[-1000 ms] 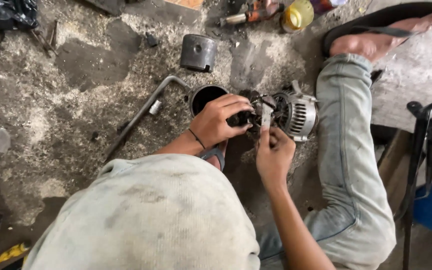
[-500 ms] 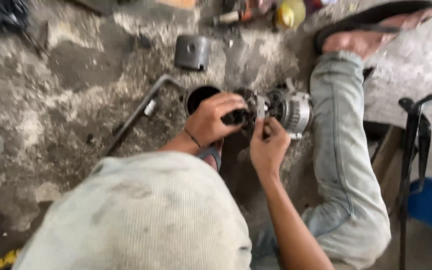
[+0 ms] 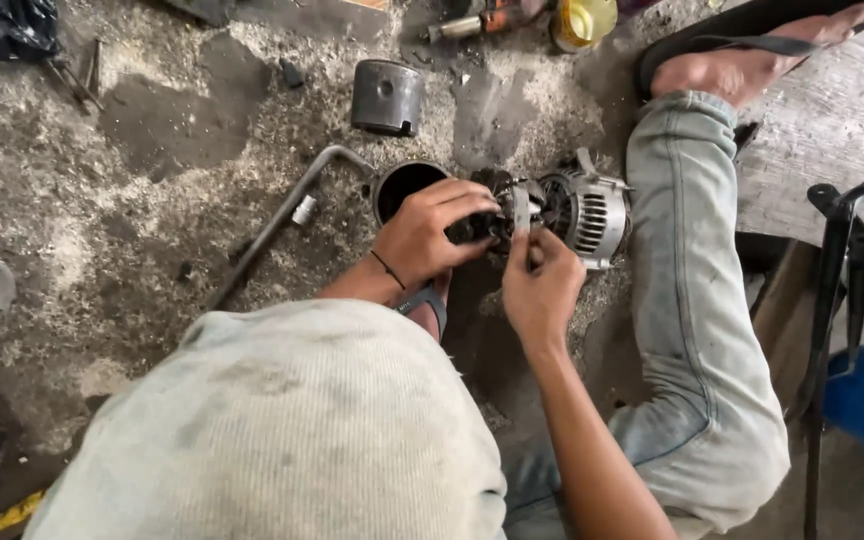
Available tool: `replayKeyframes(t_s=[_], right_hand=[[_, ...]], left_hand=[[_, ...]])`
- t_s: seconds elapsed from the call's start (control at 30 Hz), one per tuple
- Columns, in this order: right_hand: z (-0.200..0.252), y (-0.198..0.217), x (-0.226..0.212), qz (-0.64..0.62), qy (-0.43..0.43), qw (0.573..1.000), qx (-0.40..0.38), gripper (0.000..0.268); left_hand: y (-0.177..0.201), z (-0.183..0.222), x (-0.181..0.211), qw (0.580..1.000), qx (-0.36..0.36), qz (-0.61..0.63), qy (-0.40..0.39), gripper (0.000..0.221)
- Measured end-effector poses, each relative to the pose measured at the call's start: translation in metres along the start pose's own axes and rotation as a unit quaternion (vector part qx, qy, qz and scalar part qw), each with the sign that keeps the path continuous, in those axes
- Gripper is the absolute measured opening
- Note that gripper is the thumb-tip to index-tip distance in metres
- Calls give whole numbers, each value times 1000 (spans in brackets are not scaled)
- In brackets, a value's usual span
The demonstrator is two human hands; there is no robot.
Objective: Cleaning the internal components of an alternator by scraping them with a small metal tool.
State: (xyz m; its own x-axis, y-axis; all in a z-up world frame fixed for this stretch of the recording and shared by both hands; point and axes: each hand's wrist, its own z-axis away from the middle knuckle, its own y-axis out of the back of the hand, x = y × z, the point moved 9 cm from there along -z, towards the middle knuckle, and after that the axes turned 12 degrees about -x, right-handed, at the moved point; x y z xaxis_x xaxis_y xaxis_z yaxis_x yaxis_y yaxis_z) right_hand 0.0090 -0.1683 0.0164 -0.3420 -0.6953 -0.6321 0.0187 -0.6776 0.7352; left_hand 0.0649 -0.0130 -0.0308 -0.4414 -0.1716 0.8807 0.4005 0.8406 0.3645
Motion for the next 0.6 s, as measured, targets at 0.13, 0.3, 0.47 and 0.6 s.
replayKeyframes(t_s=[0.13, 0.3, 0.47, 0.6], right_hand=[[-6, 3, -5, 10, 10, 1000, 7, 20], [-3, -3, -10, 33, 4, 999, 1, 21], [-8, -3, -21, 45, 40, 998, -8, 22], [-6, 1, -22, 54, 30, 998, 2, 19]], left_hand=[[-1, 2, 3, 1000, 12, 4, -4, 35], [12, -3, 15, 1000, 0, -9, -18, 30], [7, 3, 14, 1000, -4, -8, -14, 32], [3, 2, 12, 999, -13, -31, -35, 34]])
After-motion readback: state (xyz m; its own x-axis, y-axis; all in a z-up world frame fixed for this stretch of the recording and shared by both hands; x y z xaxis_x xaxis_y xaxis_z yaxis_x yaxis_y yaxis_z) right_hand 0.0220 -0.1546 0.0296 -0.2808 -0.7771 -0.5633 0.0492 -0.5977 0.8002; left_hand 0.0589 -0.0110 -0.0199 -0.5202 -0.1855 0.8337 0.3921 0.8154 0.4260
